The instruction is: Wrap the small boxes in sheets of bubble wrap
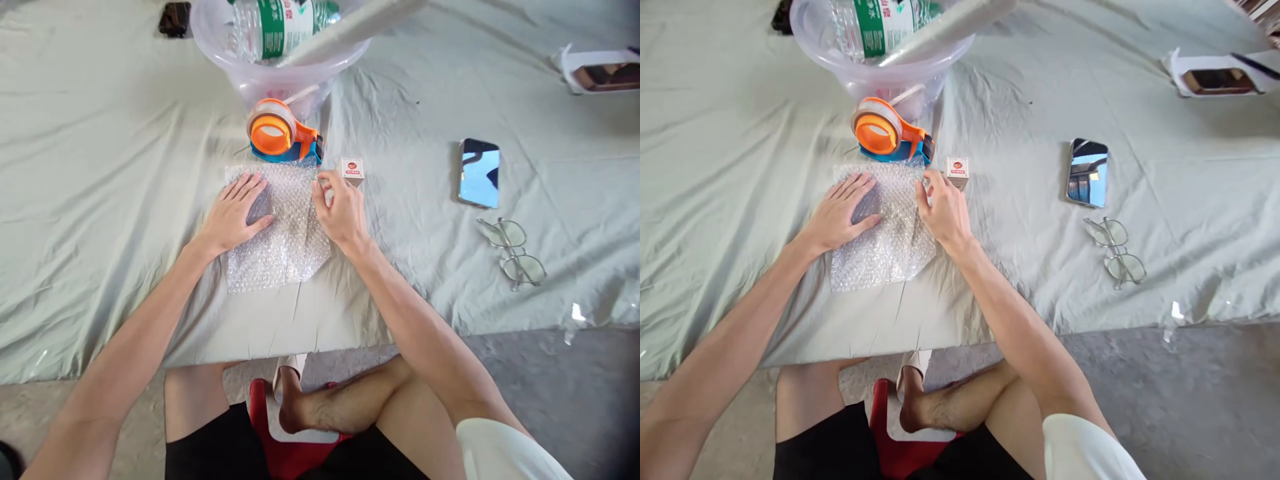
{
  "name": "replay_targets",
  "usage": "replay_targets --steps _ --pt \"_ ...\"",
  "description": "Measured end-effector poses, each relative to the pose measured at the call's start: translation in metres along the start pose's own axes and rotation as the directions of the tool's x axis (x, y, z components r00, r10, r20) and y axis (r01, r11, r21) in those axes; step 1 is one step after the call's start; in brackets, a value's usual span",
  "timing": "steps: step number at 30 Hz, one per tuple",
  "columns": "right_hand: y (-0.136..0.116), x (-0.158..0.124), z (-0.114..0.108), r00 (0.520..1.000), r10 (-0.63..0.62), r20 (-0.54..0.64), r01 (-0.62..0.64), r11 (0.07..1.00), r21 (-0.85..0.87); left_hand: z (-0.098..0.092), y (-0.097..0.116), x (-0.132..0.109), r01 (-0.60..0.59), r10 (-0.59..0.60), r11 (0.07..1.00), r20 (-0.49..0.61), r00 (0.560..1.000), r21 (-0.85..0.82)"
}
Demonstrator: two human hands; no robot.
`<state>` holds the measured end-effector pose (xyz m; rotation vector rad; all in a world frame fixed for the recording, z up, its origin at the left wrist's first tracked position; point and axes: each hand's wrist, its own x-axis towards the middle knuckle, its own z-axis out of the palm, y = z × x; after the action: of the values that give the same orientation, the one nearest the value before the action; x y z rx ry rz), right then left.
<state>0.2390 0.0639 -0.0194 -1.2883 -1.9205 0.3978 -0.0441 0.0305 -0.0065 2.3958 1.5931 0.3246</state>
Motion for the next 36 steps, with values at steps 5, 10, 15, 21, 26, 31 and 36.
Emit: replay_targets --steps 5,10,15,21,26,31,36 --pt "-0.001 0.001 0.0 0.997 -0.038 -0.061 0.041 0.998 0.042 0.0 -0.002 0.0 0.003 -0.003 1.0 0.0 1.0 -0.021" --pt "0.005 0.003 -0.001 0.995 -0.031 -0.095 0.033 0.999 0.022 -0.001 -0.004 -0.001 -0.016 0.017 0.999 0.027 0.999 -0.045" --pt "0.002 0.001 0.0 0.998 -0.053 0.012 0.053 0.999 0.01 -0.001 -0.004 -0.001 -0.028 0.03 0.998 0.036 0.999 -0.055" --pt "0.002 0.004 -0.011 0.967 -0.083 -0.241 0.039 0.982 -0.183 -0.003 -0.001 -0.001 -0.016 0.017 0.999 0.046 0.999 -0.03" --pt "0.037 0.007 -0.002 0.986 0.041 -0.164 -0.07 0.982 -0.176 -0.004 -0.001 -0.001 -0.021 0.022 0.999 0.041 0.999 -0.029" --pt "0.044 0.007 0.005 0.984 0.157 -0.089 -0.174 0.955 -0.239 -0.002 -0.001 -0.001 -0.021 0.022 1.0 0.031 0.999 -0.022" --pt "0.034 0.01 -0.005 0.98 0.16 -0.12 -0.184 0.957 -0.225 -0.004 0.003 -0.002 -0.002 0.001 1.0 0.031 1.0 0.006"
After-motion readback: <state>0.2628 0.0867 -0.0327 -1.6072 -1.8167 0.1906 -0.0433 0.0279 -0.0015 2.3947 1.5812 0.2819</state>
